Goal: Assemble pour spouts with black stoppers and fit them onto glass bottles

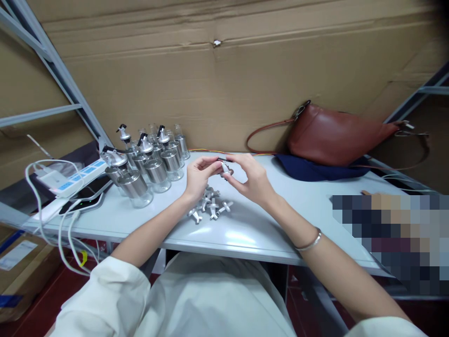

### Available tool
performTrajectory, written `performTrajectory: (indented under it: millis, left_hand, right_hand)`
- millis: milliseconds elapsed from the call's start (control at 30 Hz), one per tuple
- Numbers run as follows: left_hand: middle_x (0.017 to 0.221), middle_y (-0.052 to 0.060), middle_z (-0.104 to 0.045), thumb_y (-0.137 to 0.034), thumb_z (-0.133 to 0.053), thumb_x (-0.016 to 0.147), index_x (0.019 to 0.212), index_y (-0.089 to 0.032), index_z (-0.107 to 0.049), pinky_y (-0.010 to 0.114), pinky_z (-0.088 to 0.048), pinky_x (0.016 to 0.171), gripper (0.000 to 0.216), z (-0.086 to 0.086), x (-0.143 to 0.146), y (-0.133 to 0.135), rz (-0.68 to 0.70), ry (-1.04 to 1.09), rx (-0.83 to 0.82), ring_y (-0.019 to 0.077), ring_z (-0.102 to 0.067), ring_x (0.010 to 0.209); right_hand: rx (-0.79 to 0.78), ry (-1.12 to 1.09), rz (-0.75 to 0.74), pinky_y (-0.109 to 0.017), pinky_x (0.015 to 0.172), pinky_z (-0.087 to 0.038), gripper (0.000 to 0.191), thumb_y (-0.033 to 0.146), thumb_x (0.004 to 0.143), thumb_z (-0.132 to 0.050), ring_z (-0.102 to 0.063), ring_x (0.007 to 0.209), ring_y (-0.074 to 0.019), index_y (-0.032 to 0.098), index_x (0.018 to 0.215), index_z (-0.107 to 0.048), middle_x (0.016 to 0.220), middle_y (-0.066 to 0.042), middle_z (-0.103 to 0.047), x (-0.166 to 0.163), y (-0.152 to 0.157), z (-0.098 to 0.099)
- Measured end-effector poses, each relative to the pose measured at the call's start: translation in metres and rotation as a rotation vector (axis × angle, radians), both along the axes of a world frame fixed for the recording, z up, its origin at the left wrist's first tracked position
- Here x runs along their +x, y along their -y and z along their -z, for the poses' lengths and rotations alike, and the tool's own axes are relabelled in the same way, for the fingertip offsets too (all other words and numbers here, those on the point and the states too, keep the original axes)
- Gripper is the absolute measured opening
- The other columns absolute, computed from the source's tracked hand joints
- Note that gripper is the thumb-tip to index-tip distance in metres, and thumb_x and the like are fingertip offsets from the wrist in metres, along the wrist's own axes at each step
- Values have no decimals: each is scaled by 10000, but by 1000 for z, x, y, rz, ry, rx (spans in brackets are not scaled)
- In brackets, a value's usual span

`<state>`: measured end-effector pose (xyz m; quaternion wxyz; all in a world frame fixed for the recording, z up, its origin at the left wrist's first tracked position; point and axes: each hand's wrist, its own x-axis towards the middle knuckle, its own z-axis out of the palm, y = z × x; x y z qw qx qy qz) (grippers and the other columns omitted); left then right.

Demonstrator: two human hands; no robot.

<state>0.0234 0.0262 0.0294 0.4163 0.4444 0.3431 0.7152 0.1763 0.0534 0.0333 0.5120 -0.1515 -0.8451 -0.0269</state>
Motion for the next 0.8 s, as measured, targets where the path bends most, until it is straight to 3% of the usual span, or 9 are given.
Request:
performTrajectory:
  millis: [100, 267, 533, 800]
  left_hand:
    - [704, -2, -689, -329, -843, 511, 724, -143, -658, 316, -574, 713, 338, 0, -1, -1, -7, 24, -13, 129, -665, 657]
    - [707, 0, -687, -308, -845, 523, 724, -136, -651, 323, -574, 711, 328, 0, 0, 1, 10, 11, 6, 131, -666, 654]
    - [677, -6, -687, -333, -824, 569, 718, -142, -626, 320, -572, 708, 312, 5, 8, 6, 76, -42, -8, 132, -665, 642]
    - [666, -5, -679, -371, -847, 506, 697, -136, -628, 342, -576, 717, 374, 5, 8, 7, 140, -47, -74, 144, -668, 658]
  right_hand:
    - [-133, 18, 4, -374, 739, -516, 469, 324, 797, -651, -610, 960, -247, 194, 1212, -473, 1100, -131, -638, -3, -2, 7]
    - [-409, 4, -4, -280, 564, -479, 445, 302, 779, -632, -568, 571, -133, 189, 1160, -433, 908, -62, -653, -7, 0, 15]
    - [-451, -69, 73, -215, 469, -347, 335, 247, 699, -578, -432, 442, -91, 218, 957, -367, 634, 54, -562, -9, 7, 11]
    - [-462, -83, 75, -225, 444, -326, 263, 235, 698, -551, -425, 392, -99, 237, 833, -326, 553, 51, -590, -5, 11, 1]
